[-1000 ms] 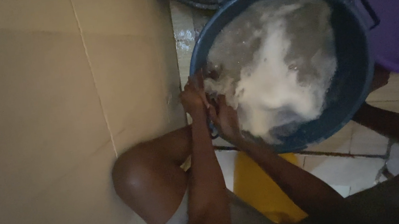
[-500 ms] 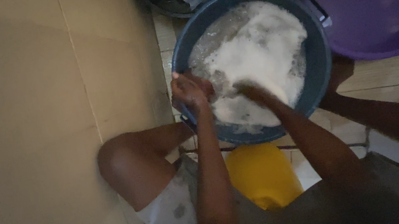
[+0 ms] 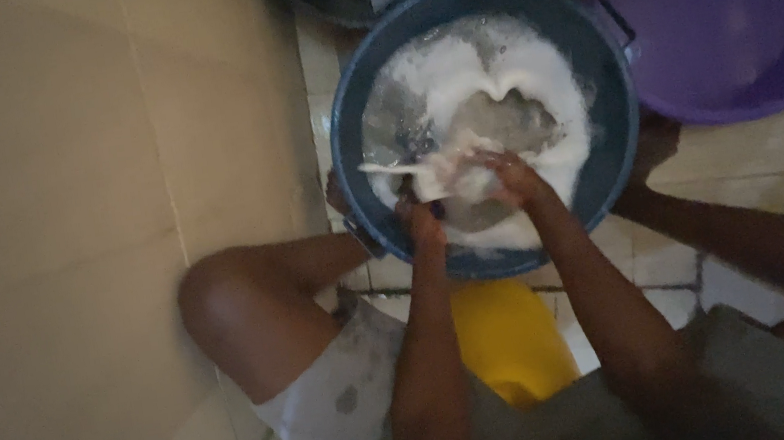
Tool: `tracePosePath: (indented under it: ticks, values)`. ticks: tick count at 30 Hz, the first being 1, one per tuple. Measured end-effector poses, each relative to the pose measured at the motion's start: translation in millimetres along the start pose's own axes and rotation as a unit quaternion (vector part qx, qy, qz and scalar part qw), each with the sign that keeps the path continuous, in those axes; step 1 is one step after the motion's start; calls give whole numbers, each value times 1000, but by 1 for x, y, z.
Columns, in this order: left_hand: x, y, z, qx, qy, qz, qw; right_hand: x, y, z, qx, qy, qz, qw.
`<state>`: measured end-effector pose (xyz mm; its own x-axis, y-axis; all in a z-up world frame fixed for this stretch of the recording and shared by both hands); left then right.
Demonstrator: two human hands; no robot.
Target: Hand-washing a piece of clothing in a basin of soapy water by scrubbing and dipping.
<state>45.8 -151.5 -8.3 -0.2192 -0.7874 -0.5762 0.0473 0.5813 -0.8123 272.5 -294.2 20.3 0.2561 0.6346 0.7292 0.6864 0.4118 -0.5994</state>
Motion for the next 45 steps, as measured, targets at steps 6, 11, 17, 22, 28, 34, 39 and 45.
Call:
tracePosePath:
  ticks: [6, 11, 17, 22, 28, 34, 39, 45]
  values:
    - [9, -6, 4, -14, 82, -86, 993, 64, -29, -59, -2, 251, 25, 968]
    - [-31, -16, 31, 1, 109, 58, 992, -186, 71, -72, -319, 275, 12, 907]
    - [31, 46, 45, 40, -222, -46, 973, 88, -82, 23, 62, 317, 113, 939]
    - [-54, -39, 80, 37, -4, 180, 983, 62, -18, 45, 82, 122, 16, 989]
    - [-102, -108, 86, 113, -99, 263, 953, 103, -5, -8, 71, 183, -38, 980]
    - [-194, -177, 161, 347, 134, 519, 770, 200, -71, -83, 100, -12, -109, 989]
    - [-208, -216, 189, 410, 204, 483, 746, 269, -132, -173, 55, -107, -197, 973]
    - [-224, -175, 191, 308, 310, 518, 735, 280, -112, -228, 74, 84, -217, 970]
Point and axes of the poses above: each hand's wrist, its own y-axis towards the middle knuckle, its own z-axis out of the palm, x = y × z, the point moved 10 cm from there along y, towards the middle knuckle, and after that the axes turned 3 degrees about -x, right-handed, at the moved point
